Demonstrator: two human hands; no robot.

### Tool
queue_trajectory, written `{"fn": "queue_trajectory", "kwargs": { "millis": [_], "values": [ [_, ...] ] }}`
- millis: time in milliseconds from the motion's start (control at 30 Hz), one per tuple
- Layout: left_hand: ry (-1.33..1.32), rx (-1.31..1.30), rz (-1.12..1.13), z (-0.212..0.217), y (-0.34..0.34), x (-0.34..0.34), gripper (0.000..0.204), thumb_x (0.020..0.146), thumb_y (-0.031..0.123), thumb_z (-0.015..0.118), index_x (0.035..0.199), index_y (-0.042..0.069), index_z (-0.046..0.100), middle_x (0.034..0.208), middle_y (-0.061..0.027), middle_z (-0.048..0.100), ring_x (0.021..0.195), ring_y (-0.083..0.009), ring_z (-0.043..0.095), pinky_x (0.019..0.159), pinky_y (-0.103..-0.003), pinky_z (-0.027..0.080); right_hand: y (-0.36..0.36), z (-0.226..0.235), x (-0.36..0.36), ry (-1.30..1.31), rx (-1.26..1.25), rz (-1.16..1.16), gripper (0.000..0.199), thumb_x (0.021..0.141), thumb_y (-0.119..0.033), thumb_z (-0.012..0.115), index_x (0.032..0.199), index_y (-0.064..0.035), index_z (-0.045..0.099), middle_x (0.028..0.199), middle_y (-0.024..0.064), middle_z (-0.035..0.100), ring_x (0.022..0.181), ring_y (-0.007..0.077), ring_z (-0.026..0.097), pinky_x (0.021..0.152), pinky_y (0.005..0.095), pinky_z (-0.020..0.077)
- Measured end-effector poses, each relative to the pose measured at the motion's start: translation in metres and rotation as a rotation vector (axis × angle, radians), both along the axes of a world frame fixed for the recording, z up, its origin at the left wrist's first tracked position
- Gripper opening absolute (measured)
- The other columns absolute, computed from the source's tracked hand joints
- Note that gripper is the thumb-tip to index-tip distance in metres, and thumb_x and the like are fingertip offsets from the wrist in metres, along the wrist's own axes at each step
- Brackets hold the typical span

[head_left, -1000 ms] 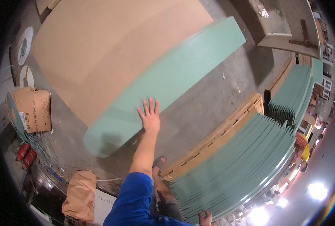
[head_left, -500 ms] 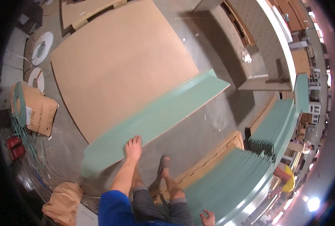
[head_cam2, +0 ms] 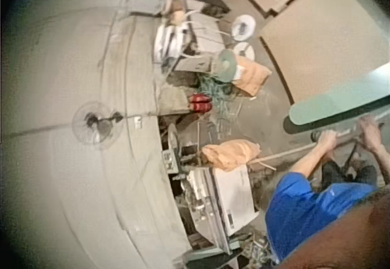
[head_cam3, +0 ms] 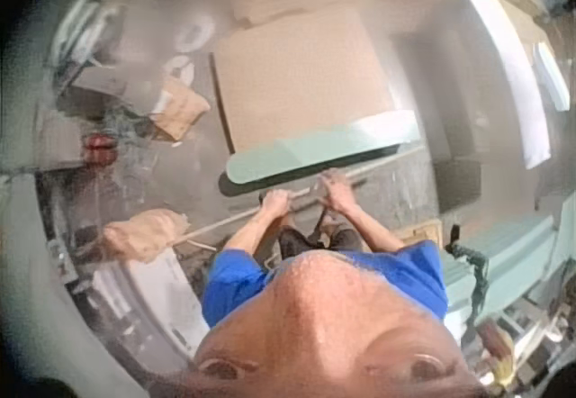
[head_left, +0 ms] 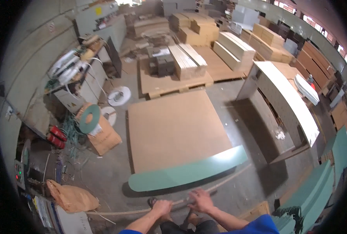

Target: The person feeds curved boards through an edge banding machine by hand, turns them along the guide, and stacks the completed boards onto a pile. The person then adjusts controls on the machine panel and handles a black bag with another person.

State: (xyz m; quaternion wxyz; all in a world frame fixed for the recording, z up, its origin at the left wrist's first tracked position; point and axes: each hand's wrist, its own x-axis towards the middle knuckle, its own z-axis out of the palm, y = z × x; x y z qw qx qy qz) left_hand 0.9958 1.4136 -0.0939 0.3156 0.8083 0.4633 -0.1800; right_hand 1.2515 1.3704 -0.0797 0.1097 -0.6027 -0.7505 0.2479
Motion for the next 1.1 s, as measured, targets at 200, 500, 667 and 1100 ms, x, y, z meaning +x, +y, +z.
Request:
{"fn": "queue_trajectory", "kwargs": {
  "millis": [200,500,667,1100],
  "values": [
    [0.082,-0.025,0.087,0.135,-0.082,-0.082,0.023,0.087,0.029,0.053,0.101,0.017,0.067,0.09,-0.0158,0.07,0.089,-0.0368,0.067,0.076,-0.054,0.052,-0.023,0.046,-0.145,-0.048,-0.509,0.543,0.049,0.089,-0.047,0.057,0.127,-0.0164,0.059,0.102,0.0168,0.069,0.092,0.0381,0.067,0.079,0.0487,0.0529],
    [-0.298,1.039,0.917,0.226,-0.217,-0.19,0.034,0.087,0.021,0.065,0.12,0.012,0.063,0.13,-0.0048,0.06,0.125,-0.0274,0.052,0.109,-0.052,0.034,-0.003,0.106,-0.316,0.607,-0.203,0.261,0.017,0.083,-0.004,0.066,0.1,-0.0007,0.067,0.091,0.0095,0.07,0.084,0.0194,0.066,0.076,0.0345,0.0527],
    [-0.25,0.89,1.579,0.142,-0.361,-0.225,0.038,0.087,0.027,0.062,0.121,0.011,0.061,0.128,-0.0093,0.06,0.123,-0.0287,0.052,0.107,-0.05,0.036,0.015,0.174,-0.419,1.023,-0.086,0.124,0.042,0.094,-0.03,0.064,0.114,0.0077,0.06,0.11,0.0144,0.066,0.1,0.0215,0.061,0.088,0.0354,0.0489],
    [0.212,0.731,2.332,0.049,-0.543,-0.381,0.047,0.084,0.032,0.067,0.125,0.009,0.059,0.138,-0.0189,0.05,0.131,-0.0403,0.042,0.107,-0.051,0.036,-0.015,0.192,-0.63,1.424,-0.724,-0.064,0.084,0.091,-0.06,0.056,0.148,-0.0042,0.03,0.152,0.0156,0.031,0.136,0.0346,0.034,0.109,0.0515,0.0336]
  ]
}}
